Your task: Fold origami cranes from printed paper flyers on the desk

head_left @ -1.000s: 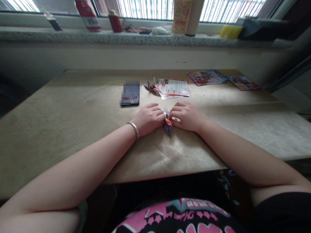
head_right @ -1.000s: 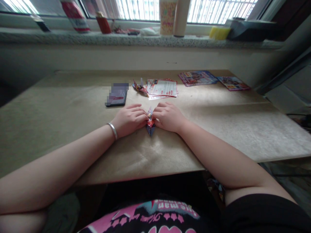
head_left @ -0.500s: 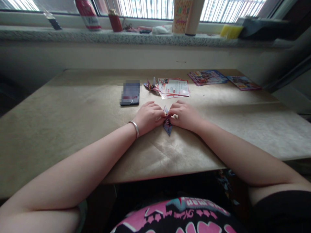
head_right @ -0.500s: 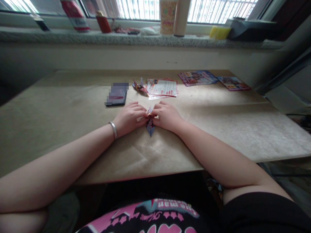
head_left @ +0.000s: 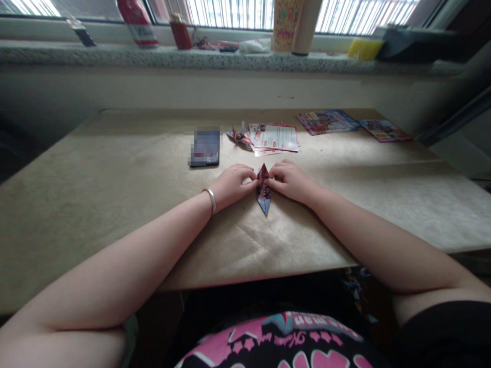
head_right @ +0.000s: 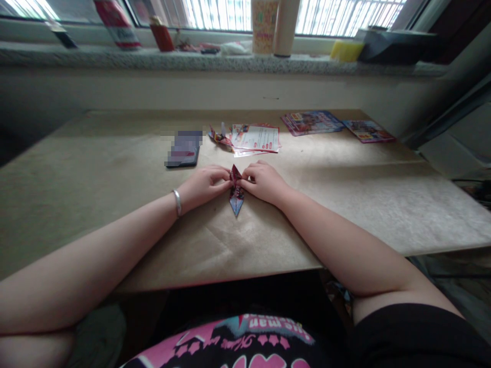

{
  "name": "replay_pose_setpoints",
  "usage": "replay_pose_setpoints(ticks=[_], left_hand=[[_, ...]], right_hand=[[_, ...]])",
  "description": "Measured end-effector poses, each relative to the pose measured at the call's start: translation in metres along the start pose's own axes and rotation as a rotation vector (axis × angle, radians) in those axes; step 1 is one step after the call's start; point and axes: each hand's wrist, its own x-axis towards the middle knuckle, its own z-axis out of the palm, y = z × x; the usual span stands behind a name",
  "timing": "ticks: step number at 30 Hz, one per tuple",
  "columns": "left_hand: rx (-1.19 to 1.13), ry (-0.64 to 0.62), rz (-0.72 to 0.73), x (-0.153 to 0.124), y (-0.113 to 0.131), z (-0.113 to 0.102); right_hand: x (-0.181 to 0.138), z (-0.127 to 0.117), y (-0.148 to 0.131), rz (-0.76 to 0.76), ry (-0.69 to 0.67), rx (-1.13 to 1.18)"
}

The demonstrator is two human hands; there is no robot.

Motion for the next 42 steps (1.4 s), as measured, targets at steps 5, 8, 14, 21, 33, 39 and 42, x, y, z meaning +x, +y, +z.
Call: replay_pose_setpoints(ticks=[5,8,14,21,33,39,42], left_hand=[[-0.092,0.005,-0.061,0.0004,-0.0023,0.001],[-0.035,0.009,-0.063,0.0008,-0.0009,0.0018],[0.078,0.014,-0.067,0.0014,0.0027,0.0038],[0.09,0.088,-0.192,0.0006,0.004,0.0038],[0.089,0.045,-0.067,-0.0038,0.003,0.0009],[0.236,0.007,0.052,-0.0062,0.0032,-0.0017],[0.264,0.015,0.087,-0.0064,0.0026,-0.002]], right_hand=[[0.0016,0.0022,-0.0012,0.033,0.038,-0.004],[0.0032,0.0039,0.0002,0.062,0.042,0.013],[0.0048,0.0062,0.0006,0.128,0.063,0.019],[0.0063,0.0066,0.0002,0.234,0.036,0.085],[0.0075,0.0066,-0.0013,0.348,-0.003,0.127],[0.0055,0.0083,0.0015,0.324,0.014,0.113],[0.003,0.0083,0.0007,0.324,0.063,0.12]])
